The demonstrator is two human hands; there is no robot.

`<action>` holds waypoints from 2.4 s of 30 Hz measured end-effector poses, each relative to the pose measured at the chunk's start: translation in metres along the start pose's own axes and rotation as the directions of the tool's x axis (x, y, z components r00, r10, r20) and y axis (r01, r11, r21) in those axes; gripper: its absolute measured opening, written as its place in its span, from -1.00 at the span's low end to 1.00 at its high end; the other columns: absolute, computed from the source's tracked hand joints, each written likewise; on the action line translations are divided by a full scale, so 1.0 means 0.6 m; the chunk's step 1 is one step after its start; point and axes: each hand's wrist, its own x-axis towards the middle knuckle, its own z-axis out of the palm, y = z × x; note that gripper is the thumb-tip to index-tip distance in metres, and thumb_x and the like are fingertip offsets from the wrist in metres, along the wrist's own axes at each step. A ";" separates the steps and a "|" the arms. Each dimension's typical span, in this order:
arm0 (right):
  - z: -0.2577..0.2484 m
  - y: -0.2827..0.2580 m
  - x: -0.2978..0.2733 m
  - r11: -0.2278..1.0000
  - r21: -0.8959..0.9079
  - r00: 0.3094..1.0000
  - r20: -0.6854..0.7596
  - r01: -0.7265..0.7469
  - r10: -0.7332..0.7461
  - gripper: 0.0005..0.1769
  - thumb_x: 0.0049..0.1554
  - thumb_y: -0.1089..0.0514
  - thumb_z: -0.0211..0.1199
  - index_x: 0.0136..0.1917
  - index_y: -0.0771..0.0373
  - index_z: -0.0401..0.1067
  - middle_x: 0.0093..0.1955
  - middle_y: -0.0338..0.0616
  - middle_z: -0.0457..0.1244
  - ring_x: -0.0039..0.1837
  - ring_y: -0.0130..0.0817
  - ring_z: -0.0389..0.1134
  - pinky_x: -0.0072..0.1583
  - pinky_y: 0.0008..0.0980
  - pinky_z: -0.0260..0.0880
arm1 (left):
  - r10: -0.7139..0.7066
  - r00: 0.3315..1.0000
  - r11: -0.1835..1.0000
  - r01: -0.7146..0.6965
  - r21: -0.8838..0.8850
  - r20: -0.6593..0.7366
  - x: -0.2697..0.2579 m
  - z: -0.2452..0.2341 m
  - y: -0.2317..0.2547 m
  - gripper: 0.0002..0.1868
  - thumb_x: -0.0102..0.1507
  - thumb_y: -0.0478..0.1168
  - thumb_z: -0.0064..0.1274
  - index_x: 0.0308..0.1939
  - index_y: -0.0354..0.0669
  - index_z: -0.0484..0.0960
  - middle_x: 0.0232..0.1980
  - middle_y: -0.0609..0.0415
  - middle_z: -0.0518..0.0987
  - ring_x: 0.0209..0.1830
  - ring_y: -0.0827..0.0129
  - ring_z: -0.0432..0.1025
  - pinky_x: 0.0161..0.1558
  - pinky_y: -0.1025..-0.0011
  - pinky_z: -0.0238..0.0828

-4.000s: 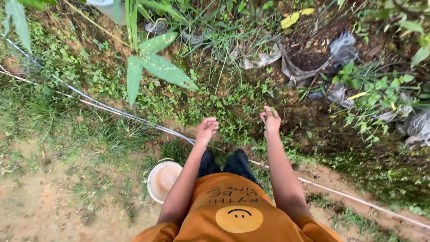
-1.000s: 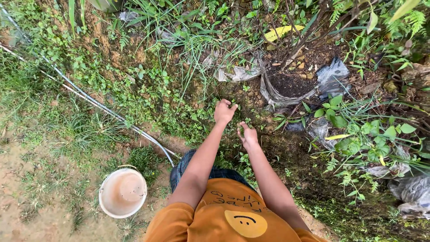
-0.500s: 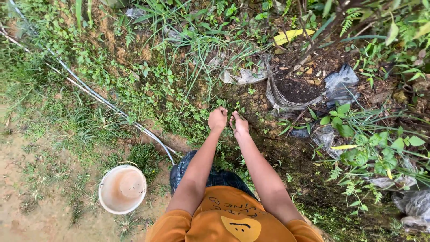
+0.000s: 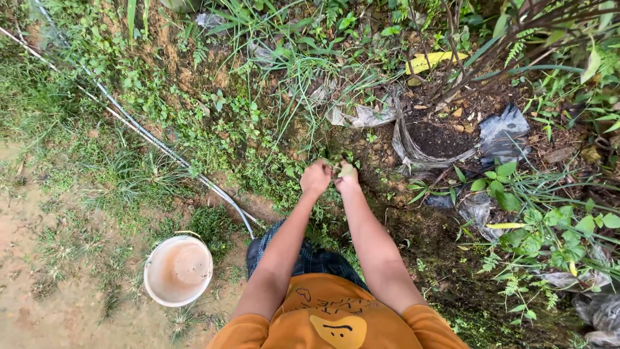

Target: Picking herbs from a garden and placing them in a small bucket.

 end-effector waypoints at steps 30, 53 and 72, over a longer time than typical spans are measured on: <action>-0.146 -0.072 -0.320 0.669 -0.715 0.960 0.007 0.201 -0.281 -0.49 0.21 -0.04 0.28 0.22 0.44 0.53 -0.09 -0.17 0.38 -0.19 -0.45 0.33 -0.06 -0.49 0.37 | -0.033 0.994 0.942 0.065 -0.330 0.100 0.031 0.096 0.066 -0.63 0.23 0.14 0.25 -0.21 -0.07 0.73 -0.15 0.09 0.73 -0.12 0.28 0.62 0.04 0.30 0.49; 0.024 -0.040 -0.124 0.975 0.159 0.969 -0.217 0.154 -0.117 -0.67 0.23 0.02 0.32 0.00 0.36 0.43 -0.12 -0.05 0.36 -0.24 -0.22 0.37 -0.22 -0.16 0.44 | 0.064 0.994 0.950 -0.032 -0.312 0.093 0.086 0.100 -0.002 -0.78 0.16 -0.05 0.18 -0.19 0.02 0.77 -0.15 0.04 0.74 -0.16 0.23 0.64 -0.03 0.31 0.52; -0.022 -0.107 -0.340 0.326 -0.853 0.758 0.116 0.407 -0.642 -0.63 0.08 0.07 0.37 0.02 0.42 0.49 -0.20 0.06 0.42 -0.23 -0.18 0.48 -0.09 -0.20 0.47 | 0.298 0.891 0.817 -0.423 -0.392 -0.342 -0.019 0.010 0.185 -0.67 0.12 -0.14 0.35 -0.08 -0.10 0.67 -0.21 0.09 0.56 -0.25 0.28 0.51 -0.13 0.29 0.50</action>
